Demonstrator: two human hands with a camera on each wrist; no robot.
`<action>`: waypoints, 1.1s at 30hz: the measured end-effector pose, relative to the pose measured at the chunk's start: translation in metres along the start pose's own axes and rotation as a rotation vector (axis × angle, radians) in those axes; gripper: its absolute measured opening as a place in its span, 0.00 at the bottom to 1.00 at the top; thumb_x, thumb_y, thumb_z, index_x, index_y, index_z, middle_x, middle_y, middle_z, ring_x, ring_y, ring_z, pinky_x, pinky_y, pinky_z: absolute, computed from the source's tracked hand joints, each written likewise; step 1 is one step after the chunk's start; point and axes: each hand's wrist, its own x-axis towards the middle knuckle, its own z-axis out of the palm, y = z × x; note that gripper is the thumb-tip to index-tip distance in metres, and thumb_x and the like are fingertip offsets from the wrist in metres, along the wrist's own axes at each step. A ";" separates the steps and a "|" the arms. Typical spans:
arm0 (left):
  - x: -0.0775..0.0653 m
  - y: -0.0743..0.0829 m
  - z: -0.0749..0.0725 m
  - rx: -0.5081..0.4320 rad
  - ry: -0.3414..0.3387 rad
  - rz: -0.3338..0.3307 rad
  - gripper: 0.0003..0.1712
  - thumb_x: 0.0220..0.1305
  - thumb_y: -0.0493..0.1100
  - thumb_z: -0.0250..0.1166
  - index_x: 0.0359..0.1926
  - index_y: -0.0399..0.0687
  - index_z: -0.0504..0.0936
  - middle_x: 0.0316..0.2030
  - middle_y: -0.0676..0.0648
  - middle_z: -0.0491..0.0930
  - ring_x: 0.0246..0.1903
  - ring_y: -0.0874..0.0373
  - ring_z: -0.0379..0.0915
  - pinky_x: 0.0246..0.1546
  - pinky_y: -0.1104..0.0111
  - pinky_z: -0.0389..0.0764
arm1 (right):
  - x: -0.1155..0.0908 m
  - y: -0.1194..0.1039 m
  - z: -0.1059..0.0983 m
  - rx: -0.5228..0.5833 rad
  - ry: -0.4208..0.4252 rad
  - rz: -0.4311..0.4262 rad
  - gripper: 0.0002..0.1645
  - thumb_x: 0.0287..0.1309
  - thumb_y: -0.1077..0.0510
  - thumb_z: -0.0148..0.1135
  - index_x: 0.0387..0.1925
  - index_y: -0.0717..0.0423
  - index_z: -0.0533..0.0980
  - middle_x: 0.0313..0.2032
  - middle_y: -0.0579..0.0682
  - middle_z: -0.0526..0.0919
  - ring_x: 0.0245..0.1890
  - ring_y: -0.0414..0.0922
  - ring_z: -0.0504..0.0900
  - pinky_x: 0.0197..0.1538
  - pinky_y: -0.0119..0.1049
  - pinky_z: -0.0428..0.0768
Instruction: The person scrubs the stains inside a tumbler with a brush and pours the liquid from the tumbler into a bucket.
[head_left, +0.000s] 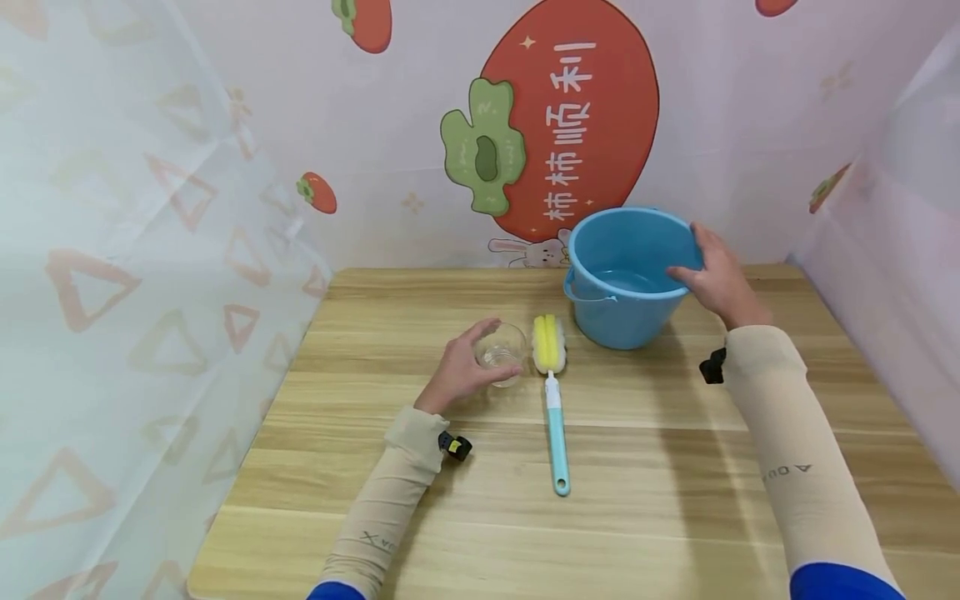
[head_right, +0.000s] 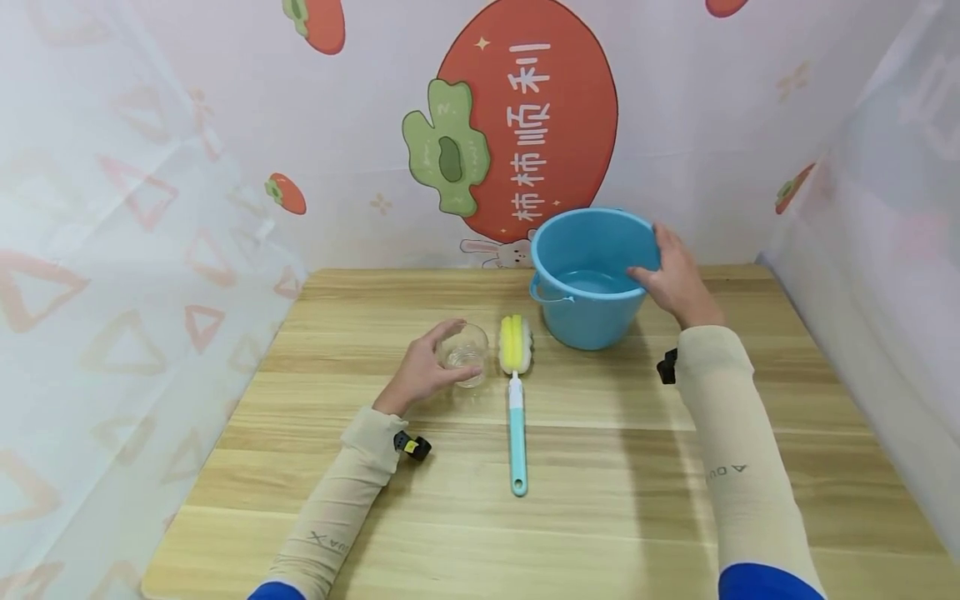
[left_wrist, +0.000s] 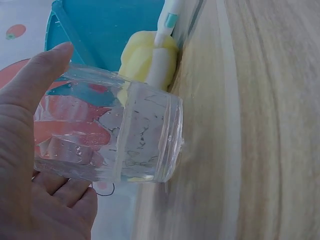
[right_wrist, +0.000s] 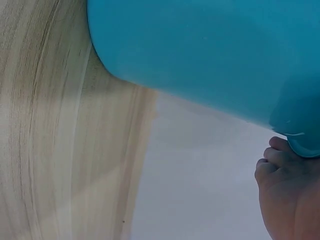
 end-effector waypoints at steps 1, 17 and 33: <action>-0.001 0.000 0.000 -0.009 0.006 -0.002 0.55 0.53 0.61 0.83 0.77 0.52 0.69 0.74 0.45 0.73 0.76 0.47 0.67 0.75 0.47 0.69 | 0.000 0.000 0.001 0.001 0.000 -0.004 0.55 0.76 0.42 0.54 0.86 0.52 0.33 0.85 0.63 0.38 0.81 0.73 0.45 0.71 0.82 0.54; -0.004 -0.003 0.010 -0.105 0.083 -0.018 0.53 0.51 0.57 0.85 0.75 0.50 0.73 0.73 0.45 0.75 0.76 0.47 0.68 0.75 0.44 0.68 | 0.000 0.002 0.008 0.045 0.025 -0.014 0.55 0.75 0.44 0.55 0.86 0.51 0.34 0.85 0.61 0.40 0.82 0.72 0.46 0.72 0.81 0.54; 0.008 0.013 0.006 -0.072 0.092 0.005 0.52 0.48 0.56 0.87 0.73 0.52 0.75 0.71 0.45 0.77 0.74 0.49 0.70 0.74 0.48 0.71 | 0.002 0.004 0.005 0.063 0.054 -0.027 0.53 0.76 0.46 0.55 0.86 0.50 0.35 0.85 0.61 0.40 0.82 0.71 0.48 0.74 0.79 0.54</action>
